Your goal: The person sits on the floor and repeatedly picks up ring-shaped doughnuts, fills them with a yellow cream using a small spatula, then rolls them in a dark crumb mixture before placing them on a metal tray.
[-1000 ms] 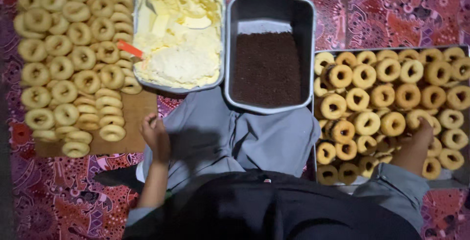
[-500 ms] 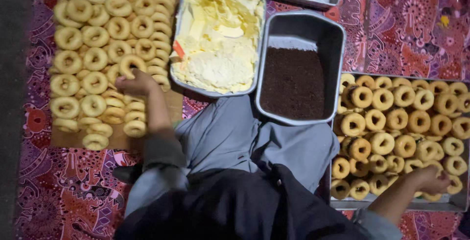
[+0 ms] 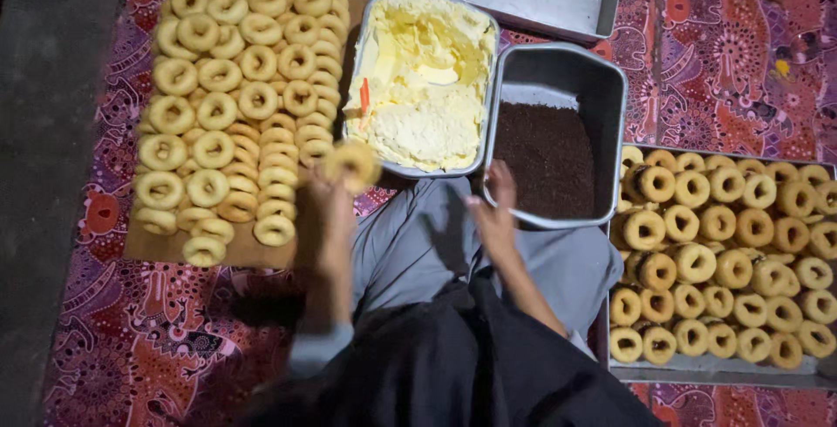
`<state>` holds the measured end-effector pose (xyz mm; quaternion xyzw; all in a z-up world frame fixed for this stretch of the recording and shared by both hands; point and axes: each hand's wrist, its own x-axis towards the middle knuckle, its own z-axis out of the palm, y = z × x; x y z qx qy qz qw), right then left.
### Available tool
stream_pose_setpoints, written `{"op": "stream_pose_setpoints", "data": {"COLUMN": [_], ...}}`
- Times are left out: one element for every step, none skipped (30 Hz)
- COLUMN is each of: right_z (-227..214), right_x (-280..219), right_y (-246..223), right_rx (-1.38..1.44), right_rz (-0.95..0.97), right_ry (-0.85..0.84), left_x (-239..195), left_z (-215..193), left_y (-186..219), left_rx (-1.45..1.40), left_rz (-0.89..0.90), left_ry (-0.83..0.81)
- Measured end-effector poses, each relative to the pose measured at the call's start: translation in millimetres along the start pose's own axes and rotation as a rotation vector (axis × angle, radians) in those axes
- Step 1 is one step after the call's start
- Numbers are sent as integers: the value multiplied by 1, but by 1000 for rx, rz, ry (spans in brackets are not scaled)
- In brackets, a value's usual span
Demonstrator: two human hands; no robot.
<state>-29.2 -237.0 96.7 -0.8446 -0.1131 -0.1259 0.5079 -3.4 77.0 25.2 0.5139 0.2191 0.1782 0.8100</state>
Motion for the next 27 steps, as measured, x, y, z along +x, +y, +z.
{"op": "stream_pose_setpoints", "data": {"right_z": [24,39,44,53,61,66,70,69,69,69,68,69,68,68,68,65,63,64,64,66,69,70,71,73,73,74,73], "right_x": [9,15,20,24,25,26,24,19,13,15,20,25,39,57,82,105,122,128,128,132,128,118,107,102,105,104,110], "right_y": [-7,-12,-13,-15,-18,-21,-25,-28,-33,-35,-38,-42,-42,-42,-39,-34,-31,-32,-34,-36,-40,-43,-47,-50,-50,-51,-50], "right_rx": [343,687,650,617,583,517,450,377,372,364,355,233,111,-9,-114,-217,-267,-318,-269,-220,-170,-89,-6,79,36,-6,-47], "right_rz": [217,438,492,537,583,499,413,332,278,222,163,107,49,-13,-134,-252,-250,-249,-185,-124,-64,-178,-292,-409,-426,-440,-453], "right_ry": [-182,-373,-345,-321,-297,-201,-105,-13,-168,-321,-473,-460,-446,-432,-378,-326,-345,-359,-418,-473,-529,-590,-650,-704,-656,-607,-559], "left_x": [-37,-69,-89,-93,-96,-96,-91,-87,-84,-80,-74,-71,-67,-63,-59,-58,-59,-57,-57,-53,-47,-49,-49,-47,-45,-45,-47], "left_z": [17,32,43,48,50,51,48,45,42,42,42,41,38,34,31,28,26,25,25,26,27,27,26,26,27,26,24], "left_y": [-6,-11,-11,-6,-1,3,7,7,5,-1,-8,-14,-19,-23,-27,-31,-35,-38,-40,-41,-41,-44,-47,-49,-51,-52,-54], "left_rx": [123,-18,-158,-143,-128,-114,-137,-161,-185,-245,-306,-366,-380,-395,-410,-447,-484,-520,-524,-528,-533,-558,-584,-610,-622,-632,-642], "left_rz": [3,-118,-239,-243,-247,-252,-262,-281,-301,-335,-367,-398,-443,-484,-525,-511,-498,-483,-504,-522,-540,-580,-620,-656,-607,-560,-513], "left_ry": [-117,-157,-195,-116,-38,42,52,64,76,47,19,-8,-9,-10,-11,0,12,19,33,44,55,24,-6,-42,-54,-65,-76]}}
